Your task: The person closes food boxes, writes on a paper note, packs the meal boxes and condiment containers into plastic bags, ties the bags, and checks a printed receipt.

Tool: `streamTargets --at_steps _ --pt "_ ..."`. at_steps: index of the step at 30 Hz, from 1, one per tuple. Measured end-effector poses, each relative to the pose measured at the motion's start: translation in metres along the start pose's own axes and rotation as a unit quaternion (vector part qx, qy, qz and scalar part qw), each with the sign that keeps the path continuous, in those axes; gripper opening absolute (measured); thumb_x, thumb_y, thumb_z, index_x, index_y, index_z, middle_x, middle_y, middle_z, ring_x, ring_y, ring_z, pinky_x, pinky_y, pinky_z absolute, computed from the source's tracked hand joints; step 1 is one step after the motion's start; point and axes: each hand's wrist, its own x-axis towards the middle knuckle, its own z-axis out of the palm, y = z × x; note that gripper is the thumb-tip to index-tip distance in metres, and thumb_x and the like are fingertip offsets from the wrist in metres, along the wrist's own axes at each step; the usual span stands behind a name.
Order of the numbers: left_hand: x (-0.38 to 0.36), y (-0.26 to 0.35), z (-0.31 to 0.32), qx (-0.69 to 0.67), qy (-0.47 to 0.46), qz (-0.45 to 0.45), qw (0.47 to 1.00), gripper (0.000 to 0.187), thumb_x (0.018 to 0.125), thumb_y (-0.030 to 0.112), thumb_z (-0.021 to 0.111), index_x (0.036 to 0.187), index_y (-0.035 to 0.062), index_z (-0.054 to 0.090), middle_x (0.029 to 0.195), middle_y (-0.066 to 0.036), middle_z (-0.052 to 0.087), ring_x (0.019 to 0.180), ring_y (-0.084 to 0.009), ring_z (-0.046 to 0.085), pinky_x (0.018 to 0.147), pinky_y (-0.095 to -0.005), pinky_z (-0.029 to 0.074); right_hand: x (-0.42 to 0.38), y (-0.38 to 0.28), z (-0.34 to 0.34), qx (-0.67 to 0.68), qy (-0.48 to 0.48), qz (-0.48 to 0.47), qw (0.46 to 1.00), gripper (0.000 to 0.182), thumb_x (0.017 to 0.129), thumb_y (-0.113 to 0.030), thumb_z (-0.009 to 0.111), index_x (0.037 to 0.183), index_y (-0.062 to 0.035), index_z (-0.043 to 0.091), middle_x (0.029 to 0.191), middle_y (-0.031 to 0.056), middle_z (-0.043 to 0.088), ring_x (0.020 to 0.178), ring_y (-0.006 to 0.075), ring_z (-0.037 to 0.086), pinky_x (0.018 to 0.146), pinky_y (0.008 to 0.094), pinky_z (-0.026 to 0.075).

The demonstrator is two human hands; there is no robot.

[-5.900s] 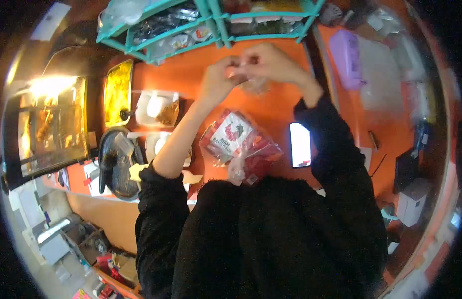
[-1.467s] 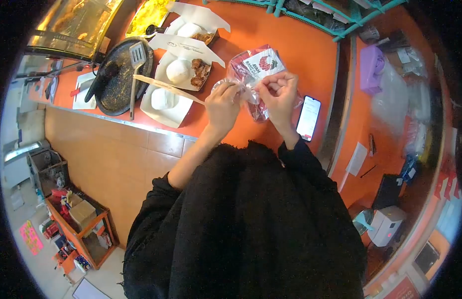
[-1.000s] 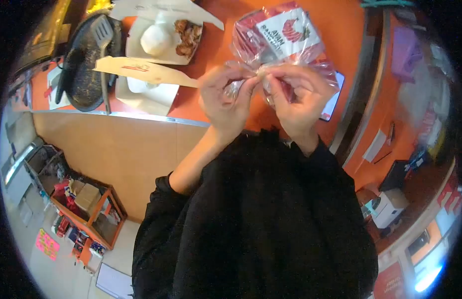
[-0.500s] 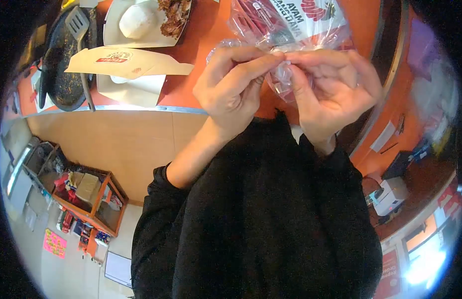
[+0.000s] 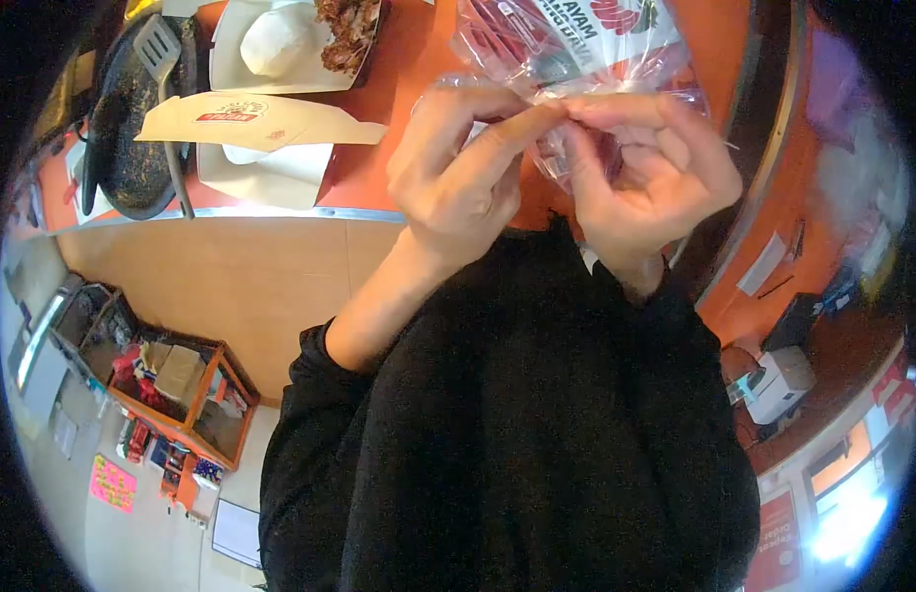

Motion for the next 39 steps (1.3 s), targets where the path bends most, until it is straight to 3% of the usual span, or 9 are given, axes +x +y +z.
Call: streamTargets --at_steps 1,3,6,16,19,21,34,37,39 --pt "0.000 0.001 0.000 0.007 -0.001 -0.001 1.000 0.031 0.052 -0.006 0.060 0.080 0.0063 0.064 0.068 -0.004 0.054 0.060 -0.0175 0.051 0.051 -0.0248 0.041 0.000 0.001 0.001 -0.017 -0.008 -0.008 1.000 0.066 0.065 0.017 0.056 0.115 -0.0043 0.019 0.081 0.0192 0.053 0.072 0.0224 0.058 0.069 0.0317 0.050" --pt "0.001 0.002 -0.001 0.015 -0.001 -0.001 1.000 0.030 0.052 -0.006 0.060 0.080 0.0062 0.064 0.068 -0.004 0.054 0.060 -0.0178 0.051 0.051 -0.0250 0.041 -0.002 0.007 0.007 0.042 0.079 -0.017 0.996 0.050 0.061 0.013 0.062 0.106 0.0035 0.041 0.077 0.0105 0.057 0.069 0.0159 0.057 0.064 0.0230 0.046" --pt "0.001 0.001 -0.001 -0.008 -0.004 -0.024 1.000 0.028 0.054 -0.006 0.061 0.079 0.0061 0.064 0.068 -0.005 0.054 0.060 -0.0176 0.052 0.052 -0.0246 0.041 -0.003 0.001 0.010 0.120 0.110 0.039 0.986 0.050 0.061 0.013 0.063 0.105 0.0020 0.043 0.075 0.0103 0.057 0.069 0.0156 0.057 0.062 0.0222 0.046" --pt "0.003 -0.004 -0.003 -0.056 -0.025 -0.038 0.997 0.021 0.056 -0.004 0.063 0.074 0.0067 0.062 0.069 -0.006 0.057 0.062 -0.0184 0.055 0.053 -0.0257 0.044 0.002 -0.002 0.008 0.136 0.101 0.045 0.985 0.057 0.063 0.011 0.064 0.109 -0.0022 0.033 0.077 0.0127 0.056 0.070 0.0164 0.058 0.063 0.0236 0.048" --pt "0.006 -0.006 -0.003 -0.060 -0.036 -0.030 0.997 0.020 0.056 -0.004 0.063 0.073 0.0065 0.062 0.070 -0.006 0.058 0.063 -0.0189 0.056 0.054 -0.0260 0.045 0.007 -0.006 0.001 0.197 0.078 0.094 0.973 0.055 0.064 0.012 0.062 0.109 -0.0017 0.033 0.078 0.0124 0.056 0.073 0.0171 0.058 0.065 0.0242 0.048" --pt "0.007 -0.007 -0.002 -0.065 -0.038 -0.020 0.997 0.019 0.056 -0.004 0.063 0.072 0.0063 0.061 0.070 -0.006 0.059 0.064 -0.0192 0.056 0.054 -0.0262 0.045 0.012 -0.010 -0.006 0.216 0.020 0.179 0.960 0.052 0.065 0.013 0.060 0.108 -0.0014 0.034 0.078 0.0120 0.056 0.075 0.0175 0.058 0.067 0.0254 0.048" --pt "0.008 -0.004 0.003 -0.082 -0.023 -0.045 0.995 0.017 0.061 -0.001 0.067 0.076 0.0045 0.061 0.072 -0.008 0.059 0.064 -0.0195 0.058 0.057 -0.0261 0.046 0.000 -0.008 0.000 0.188 0.065 0.168 0.966 0.043 0.067 0.013 0.057 0.103 -0.0010 0.039 0.088 0.0095 0.051 0.083 0.0168 0.057 0.074 0.0261 0.047" --pt "0.009 -0.001 0.000 -0.091 -0.037 -0.079 0.992 0.016 0.062 -0.002 0.066 0.076 0.0040 0.061 0.073 -0.008 0.059 0.065 -0.0179 0.058 0.057 -0.0258 0.046 0.001 -0.005 -0.002 0.192 0.044 0.155 0.968 0.041 0.067 0.013 0.057 0.102 -0.0009 0.040 0.087 0.0089 0.051 0.083 0.0162 0.057 0.074 0.0257 0.047" --pt "0.008 0.000 0.000 -0.107 -0.042 -0.103 0.988 0.015 0.063 -0.002 0.066 0.076 0.0038 0.061 0.073 -0.007 0.059 0.065 -0.0170 0.058 0.058 -0.0256 0.046 0.001 -0.005 -0.003 0.118 0.007 0.131 0.984 0.040 0.067 0.012 0.057 0.102 -0.0011 0.040 0.086 0.0086 0.052 0.083 0.0155 0.058 0.073 0.0254 0.047"
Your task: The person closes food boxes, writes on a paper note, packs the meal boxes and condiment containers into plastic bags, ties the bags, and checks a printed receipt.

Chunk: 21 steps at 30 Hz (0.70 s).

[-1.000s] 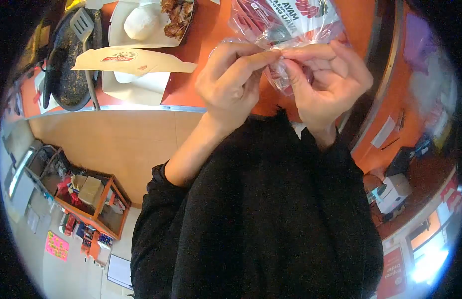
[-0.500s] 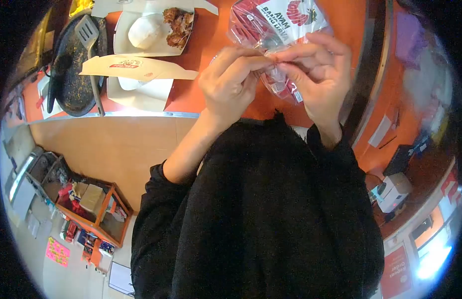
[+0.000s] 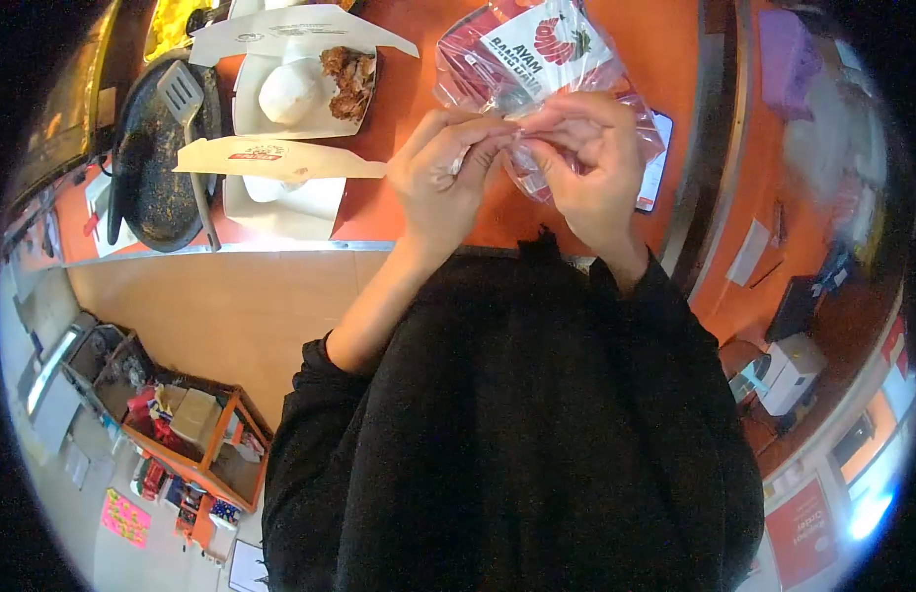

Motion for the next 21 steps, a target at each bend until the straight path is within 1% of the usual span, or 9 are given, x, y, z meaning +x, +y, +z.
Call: streamTargets --at_steps 2,4,6,8,9,11,14,18,21 --pt "-0.0015 -0.0015 -0.0019 -0.030 -0.008 -0.044 0.999 0.013 0.063 -0.002 0.065 0.075 0.0039 0.061 0.073 -0.007 0.059 0.066 -0.0164 0.058 0.058 -0.0251 0.046 0.0000 0.0004 0.0001 0.002 0.002 0.001 1.000 0.040 0.068 0.012 0.057 0.101 -0.0011 0.041 0.085 0.0087 0.052 0.082 0.0151 0.058 0.073 0.0250 0.047" --pt "-0.0010 -0.0005 -0.0045 -0.028 -0.021 -0.040 0.999 0.012 0.065 -0.003 0.064 0.076 0.0017 0.061 0.074 -0.007 0.059 0.067 -0.0136 0.056 0.058 -0.0230 0.045 -0.0007 0.0016 0.0018 0.006 0.003 0.002 1.000 0.040 0.068 0.012 0.057 0.101 -0.0012 0.041 0.085 0.0087 0.053 0.081 0.0146 0.058 0.072 0.0247 0.047" --pt "-0.0009 0.0001 -0.0057 -0.026 -0.033 -0.037 0.998 0.011 0.068 -0.005 0.062 0.077 -0.0005 0.060 0.076 -0.008 0.058 0.068 -0.0108 0.053 0.058 -0.0209 0.043 -0.0032 0.0037 0.0050 0.051 0.043 -0.019 0.998 0.040 0.068 0.012 0.058 0.102 -0.0012 0.040 0.084 0.0088 0.053 0.079 0.0144 0.058 0.071 0.0242 0.047" --pt "-0.0009 -0.0005 -0.0055 -0.002 -0.024 -0.039 0.999 0.014 0.062 -0.002 0.066 0.074 0.0037 0.061 0.073 -0.007 0.059 0.067 -0.0172 0.058 0.057 -0.0250 0.046 -0.0039 0.0018 0.0074 0.052 0.062 -0.018 0.997 0.041 0.068 0.012 0.058 0.102 -0.0009 0.040 0.083 0.0087 0.053 0.078 0.0142 0.058 0.071 0.0242 0.047" --pt "-0.0007 -0.0010 -0.0050 -0.002 -0.024 -0.040 0.999 0.014 0.062 -0.002 0.066 0.074 0.0037 0.061 0.073 -0.007 0.059 0.067 -0.0172 0.058 0.057 -0.0250 0.046 -0.0042 0.0009 0.0082 0.052 0.081 -0.017 0.995 0.041 0.068 0.012 0.058 0.102 -0.0006 0.039 0.082 0.0085 0.053 0.076 0.0140 0.058 0.071 0.0241 0.046" --pt "0.0009 -0.0018 -0.0036 -0.002 -0.014 0.004 1.000 0.014 0.062 -0.002 0.066 0.073 0.0037 0.061 0.072 -0.007 0.059 0.065 -0.0173 0.058 0.056 -0.0249 0.046 -0.0038 -0.0002 0.0088 0.064 0.085 -0.009 0.994 0.042 0.067 0.012 0.058 0.102 -0.0004 0.038 0.082 0.0084 0.053 0.077 0.0140 0.058 0.072 0.0242 0.046" --pt "0.0017 -0.0015 -0.0037 0.012 -0.022 0.023 0.999 0.013 0.062 -0.003 0.065 0.073 0.0040 0.061 0.072 -0.007 0.059 0.064 -0.0171 0.058 0.055 -0.0249 0.046 -0.0049 0.0003 0.0085 0.079 0.084 -0.004 0.993 0.044 0.066 0.012 0.059 0.102 -0.0001 0.038 0.083 0.0083 0.052 0.077 0.0140 0.057 0.072 0.0244 0.046" --pt "0.0014 0.0000 -0.0033 0.021 -0.015 0.016 1.000 0.013 0.062 -0.003 0.065 0.072 0.0041 0.060 0.072 -0.008 0.059 0.063 -0.0175 0.058 0.055 -0.0250 0.046 -0.0047 0.0042 0.0082 0.069 0.094 -0.034 0.993 0.046 0.065 0.013 0.060 0.103 -0.0002 0.037 0.085 0.0085 0.050 0.078 0.0140 0.056 0.071 0.0240 0.046" --pt "0.0004 -0.0012 -0.0030 0.046 -0.016 0.028 0.998 0.013 0.063 -0.003 0.065 0.073 0.0043 0.060 0.072 -0.007 0.058 0.062 -0.0179 0.057 0.055 -0.0254 0.046 -0.0054 0.0057 0.0075 0.069 0.084 -0.026 0.994 0.047 0.065 0.013 0.060 0.103 -0.0003 0.037 0.086 0.0085 0.050 0.077 0.0137 0.056 0.071 0.0239 0.046"
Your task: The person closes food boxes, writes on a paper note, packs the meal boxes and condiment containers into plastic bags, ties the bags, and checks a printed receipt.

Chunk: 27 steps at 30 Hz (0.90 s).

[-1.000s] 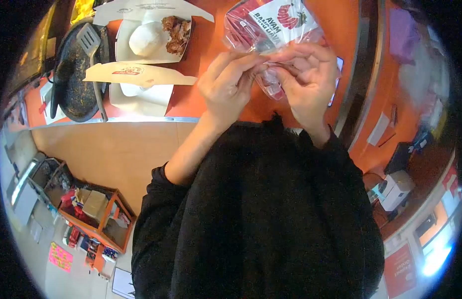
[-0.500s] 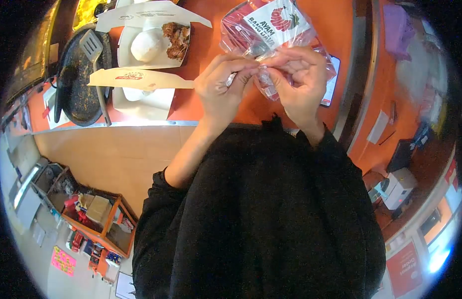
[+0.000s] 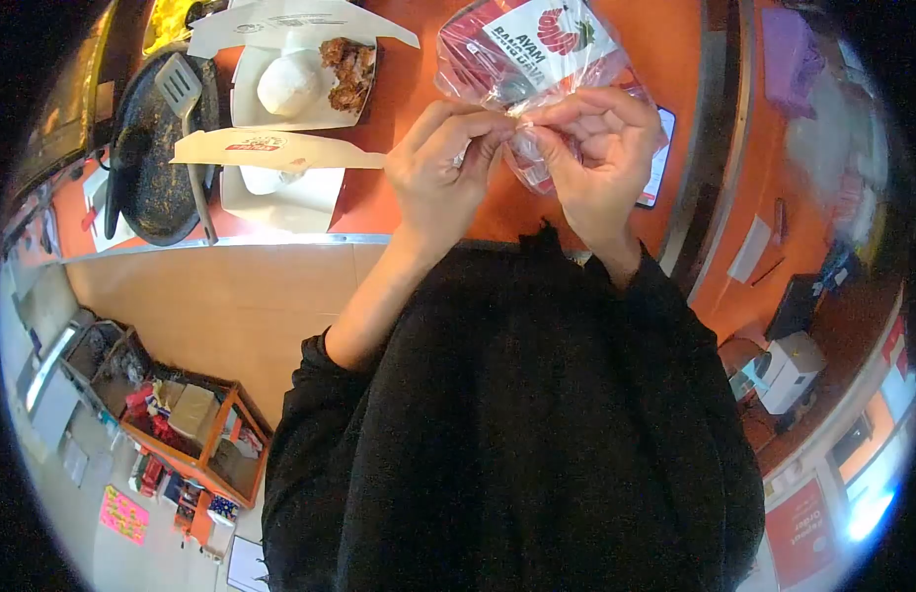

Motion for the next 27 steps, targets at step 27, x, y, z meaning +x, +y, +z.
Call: streamTargets --at_steps 27 --pt "0.002 0.008 0.002 -0.030 0.017 -0.027 0.999 0.013 0.063 0.001 0.066 0.073 0.0041 0.059 0.071 -0.008 0.059 0.062 -0.0186 0.058 0.055 -0.0261 0.046 0.012 -0.002 -0.009 -0.236 -0.077 -0.138 0.959 0.025 0.064 0.008 0.057 0.083 -0.0040 0.047 0.074 0.0066 0.053 0.065 0.0213 0.054 0.063 0.0296 0.044"
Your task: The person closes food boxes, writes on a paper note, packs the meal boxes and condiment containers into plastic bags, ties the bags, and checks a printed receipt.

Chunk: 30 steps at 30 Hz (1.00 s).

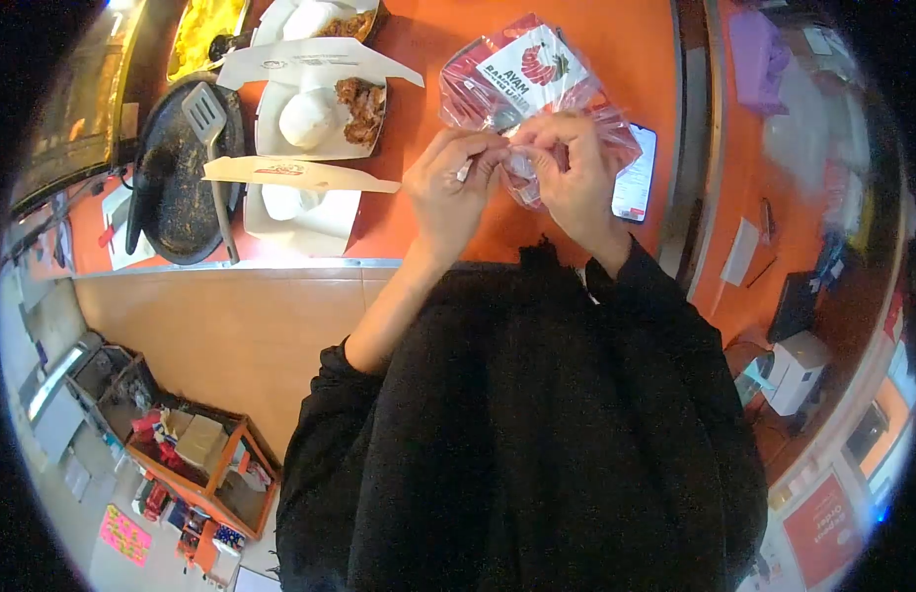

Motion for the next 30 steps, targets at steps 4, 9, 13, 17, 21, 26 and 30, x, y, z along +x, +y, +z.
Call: streamTargets --at_steps 4,9,13,17,21,26,30 --pt "0.003 -0.001 0.000 0.020 -0.023 0.050 0.998 0.015 0.061 0.001 0.067 0.073 0.0038 0.058 0.071 -0.007 0.057 0.061 -0.0194 0.057 0.054 -0.0273 0.045 0.009 -0.007 -0.009 -0.019 -0.047 0.013 0.999 0.018 0.071 0.006 0.055 0.077 -0.0037 0.041 0.077 0.0084 0.055 0.070 0.0212 0.052 0.069 0.0326 0.041" --pt "0.009 -0.007 -0.004 0.080 -0.066 0.145 0.984 0.014 0.061 0.003 0.066 0.073 0.0016 0.058 0.068 -0.008 0.056 0.059 -0.0185 0.055 0.053 -0.0269 0.044 0.021 -0.005 -0.023 -0.186 -0.076 -0.107 0.974 0.019 0.063 0.006 0.052 0.066 -0.0069 0.039 0.075 0.0030 0.054 0.067 0.0186 0.050 0.058 0.0306 0.034" --pt "-0.002 -0.009 -0.005 0.104 -0.056 0.124 0.985 0.013 0.063 0.005 0.065 0.072 0.0032 0.056 0.073 -0.007 0.055 0.063 -0.0226 0.053 0.054 -0.0321 0.043 0.026 0.009 -0.026 -0.240 -0.030 -0.123 0.963 0.016 0.059 0.000 0.054 0.070 -0.0058 0.043 0.075 0.0024 0.053 0.066 0.0179 0.050 0.056 0.0312 0.033" --pt "-0.004 -0.012 -0.003 0.103 -0.039 0.109 0.988 0.012 0.064 0.006 0.064 0.073 0.0021 0.056 0.073 -0.010 0.055 0.064 -0.0241 0.053 0.056 -0.0322 0.043 0.027 -0.002 -0.019 -0.185 -0.002 -0.181 0.966 0.017 0.059 -0.003 0.055 0.074 -0.0050 0.046 0.076 0.0052 0.053 0.069 0.0201 0.051 0.058 0.0322 0.036" --pt "0.003 -0.007 -0.008 0.142 -0.088 0.100 0.981 0.008 0.067 0.006 0.061 0.071 0.0013 0.056 0.068 -0.011 0.052 0.060 -0.0241 0.052 0.055 -0.0312 0.043 0.042 0.006 -0.042 -0.294 0.058 -0.159 0.941 0.016 0.063 -0.012 0.058 0.075 -0.0064 0.049 0.076 0.0094 0.050 0.072 0.0245 0.050 0.063 0.0341 0.039" --pt "-0.005 0.001 0.000 0.062 -0.065 -0.008 0.996 0.012 0.068 0.007 0.060 0.078 0.0009 0.056 0.074 -0.009 0.052 0.073 -0.0202 0.051 0.063 -0.0297 0.041 0.018 0.038 -0.191 -0.354 0.163 0.170 0.905 0.014 0.076 -0.016 0.054 0.077 -0.0033 0.050 0.078 0.0115 0.052 0.075 0.0238 0.052 0.068 0.0330 0.041" --pt "0.016 0.009 -0.006 0.041 -0.040 0.077 0.995 0.019 0.072 0.014 0.054 0.086 0.0018 0.057 0.081 -0.010 0.054 0.084 -0.0224 0.047 0.074 -0.0325 0.036 -0.102 0.061 -0.287 -0.533 -0.052 0.467 0.704 0.048 0.074 -0.023 0.053 0.120 -0.0210 0.043 0.119 0.0118 0.046 0.102 0.0251 0.047 0.083 0.0368 0.040"
